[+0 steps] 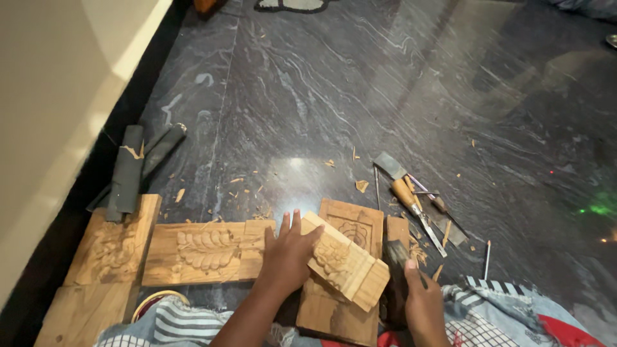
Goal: The person carves a wooden block using a chisel, shaping a detailed relief design. They hold the wood steady with one hand and use the chisel with the other to remove shavings and refine the pattern.
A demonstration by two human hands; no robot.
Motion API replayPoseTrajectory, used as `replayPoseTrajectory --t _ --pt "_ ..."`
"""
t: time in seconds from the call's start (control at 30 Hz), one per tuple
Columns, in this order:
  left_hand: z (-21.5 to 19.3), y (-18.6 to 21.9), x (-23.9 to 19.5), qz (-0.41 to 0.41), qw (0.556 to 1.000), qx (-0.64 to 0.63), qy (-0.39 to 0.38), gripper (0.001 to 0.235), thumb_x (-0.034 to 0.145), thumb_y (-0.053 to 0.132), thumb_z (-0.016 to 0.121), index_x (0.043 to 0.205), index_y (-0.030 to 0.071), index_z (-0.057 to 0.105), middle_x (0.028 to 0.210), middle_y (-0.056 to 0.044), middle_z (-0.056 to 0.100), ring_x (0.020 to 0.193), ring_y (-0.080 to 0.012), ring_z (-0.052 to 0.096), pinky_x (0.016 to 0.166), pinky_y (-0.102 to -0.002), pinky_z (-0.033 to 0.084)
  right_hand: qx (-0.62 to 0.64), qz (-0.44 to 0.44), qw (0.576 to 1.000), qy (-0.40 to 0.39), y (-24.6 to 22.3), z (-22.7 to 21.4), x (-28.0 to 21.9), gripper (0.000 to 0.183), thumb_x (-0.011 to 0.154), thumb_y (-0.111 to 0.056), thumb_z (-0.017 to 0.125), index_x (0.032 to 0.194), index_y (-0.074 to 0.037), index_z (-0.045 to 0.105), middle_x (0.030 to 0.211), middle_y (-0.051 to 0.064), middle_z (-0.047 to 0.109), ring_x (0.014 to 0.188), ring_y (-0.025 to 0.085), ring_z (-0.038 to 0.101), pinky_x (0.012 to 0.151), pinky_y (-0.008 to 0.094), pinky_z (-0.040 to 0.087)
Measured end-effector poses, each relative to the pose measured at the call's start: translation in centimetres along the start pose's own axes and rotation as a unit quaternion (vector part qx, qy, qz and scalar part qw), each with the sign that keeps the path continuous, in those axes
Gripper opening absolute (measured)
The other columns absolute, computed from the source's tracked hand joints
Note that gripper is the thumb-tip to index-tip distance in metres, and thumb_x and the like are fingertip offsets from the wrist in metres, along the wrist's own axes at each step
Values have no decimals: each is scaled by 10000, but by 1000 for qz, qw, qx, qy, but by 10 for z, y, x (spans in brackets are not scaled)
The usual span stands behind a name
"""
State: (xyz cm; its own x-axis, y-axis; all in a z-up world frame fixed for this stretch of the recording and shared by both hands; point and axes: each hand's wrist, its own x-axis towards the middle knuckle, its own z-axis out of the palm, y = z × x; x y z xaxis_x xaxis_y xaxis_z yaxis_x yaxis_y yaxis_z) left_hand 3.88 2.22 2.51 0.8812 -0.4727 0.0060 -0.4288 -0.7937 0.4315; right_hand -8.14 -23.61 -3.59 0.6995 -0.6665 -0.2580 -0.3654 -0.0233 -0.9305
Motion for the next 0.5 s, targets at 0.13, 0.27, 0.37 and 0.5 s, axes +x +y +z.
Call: replayPoseTrajectory --t 0.13,0.27,0.37,0.5 --pt "9 -4 1 -2 998 6 62 579 834 72 704 1377 247 608 1564 -235 398 1417 -389 366 1068 -606 304 -42 -18 999 9 6 0 -3 503 950 -438 600 1017 33 762 868 127 773 765 183 675 739 307 510" --pt "5 -7 2 -38 986 -82 141 635 755 48 749 1363 183 622 1412 -178 565 1296 -356 523 1030 -496 435 -15 23 999 -34 8 4 -4 494 990 -401 622 1011 76 749 812 193 698 672 232 563 630 384 442" --pt "3 -8 1 -70 981 -119 134 754 658 10 795 1373 135 591 1388 -155 591 1249 -342 561 1007 -446 472 40 37 997 -50 8 7 -7 497 955 -389 595 1065 61 775 829 144 717 655 217 594 610 368 474" --pt "2 -7 3 -102 979 -110 139 881 653 31 826 1476 124 526 1409 -187 582 1242 -354 548 986 -446 457 -11 -4 999 -36 1 10 -11 511 974 -403 572 1072 51 786 840 152 769 693 199 638 664 338 503"
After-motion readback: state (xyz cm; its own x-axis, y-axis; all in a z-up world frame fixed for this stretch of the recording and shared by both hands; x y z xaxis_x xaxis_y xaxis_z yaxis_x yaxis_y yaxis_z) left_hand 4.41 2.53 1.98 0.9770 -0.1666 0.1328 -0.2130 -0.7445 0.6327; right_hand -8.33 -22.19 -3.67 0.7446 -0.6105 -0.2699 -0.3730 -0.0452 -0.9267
